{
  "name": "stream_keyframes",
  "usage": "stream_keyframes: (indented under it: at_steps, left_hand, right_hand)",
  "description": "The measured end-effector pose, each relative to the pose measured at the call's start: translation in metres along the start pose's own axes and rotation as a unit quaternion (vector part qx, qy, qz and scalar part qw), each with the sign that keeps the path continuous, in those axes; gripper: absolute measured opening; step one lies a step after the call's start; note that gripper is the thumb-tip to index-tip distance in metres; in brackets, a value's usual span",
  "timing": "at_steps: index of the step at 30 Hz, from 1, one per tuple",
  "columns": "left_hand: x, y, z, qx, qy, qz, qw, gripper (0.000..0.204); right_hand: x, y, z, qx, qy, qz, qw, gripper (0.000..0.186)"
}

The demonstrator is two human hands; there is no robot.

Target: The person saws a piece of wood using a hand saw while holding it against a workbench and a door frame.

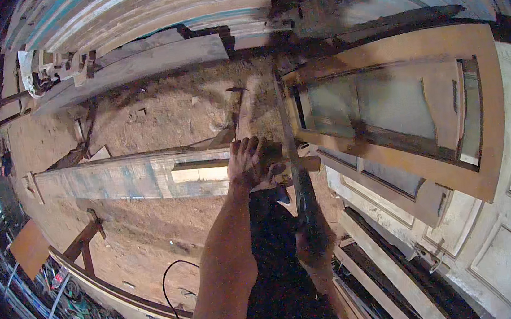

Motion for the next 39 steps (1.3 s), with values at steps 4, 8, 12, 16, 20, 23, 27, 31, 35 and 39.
stream_keyframes:
  at_steps: [4, 8, 12, 16, 20, 23, 27, 31, 35, 39]
  left_hand:
    - [-0.006, 0.007, -0.008, 0.0, -0.008, -0.008, 1.0, 0.085]
    - [0.0, -0.003, 0.003, -0.026, 0.061, 0.035, 0.997, 0.087]
    - [-0.004, 0.002, 0.001, -0.049, 0.111, 0.062, 0.991, 0.091]
    - [-0.005, 0.005, -0.029, -0.004, 0.114, 0.035, 0.993, 0.09]
    - [-0.009, 0.006, -0.013, -0.006, 0.099, 0.05, 0.994, 0.087]
    - [-0.006, 0.004, -0.002, -0.052, 0.112, 0.06, 0.991, 0.086]
    - [0.003, -0.002, -0.002, -0.057, 0.096, 0.051, 0.992, 0.086]
    - [-0.013, 0.013, -0.022, 0.012, 0.01, 0.011, 1.0, 0.088]
    - [-0.007, 0.006, -0.015, -0.045, 0.04, 0.044, 0.997, 0.092]
    - [-0.001, 0.006, 0.002, -0.063, 0.088, 0.064, 0.992, 0.09]
  right_hand:
    - [0.005, 0.028, -0.003, 0.012, 0.024, -0.084, 0.996, 0.046]
    - [-0.052, 0.073, 0.065, -0.105, 0.071, -0.153, 0.98, 0.044]
    - [-0.056, 0.071, 0.056, -0.108, 0.068, -0.127, 0.984, 0.042]
    - [-0.001, 0.029, 0.0, -0.038, -0.016, -0.031, 0.999, 0.04]
    - [0.014, 0.026, -0.006, 0.043, 0.09, -0.131, 0.986, 0.047]
    - [-0.033, 0.041, 0.031, -0.023, 0.086, -0.127, 0.988, 0.05]
    - [-0.033, 0.047, 0.03, -0.032, 0.072, -0.11, 0.991, 0.053]
    - [0.019, 0.017, -0.015, -0.002, 0.104, -0.089, 0.991, 0.056]
    - [0.033, 0.031, -0.023, 0.071, 0.092, -0.097, 0.989, 0.054]
    - [-0.055, 0.078, 0.04, -0.07, 0.019, -0.116, 0.991, 0.052]
Point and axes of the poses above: each hand's wrist, its own x-axis towards the middle knuckle, its own z-axis out of the back of the hand, y = z × x, the point moved 4 cm from there along x, towards the middle knuckle, and after that the axes turned 11 degrees about -z, right-handed, at the moved point
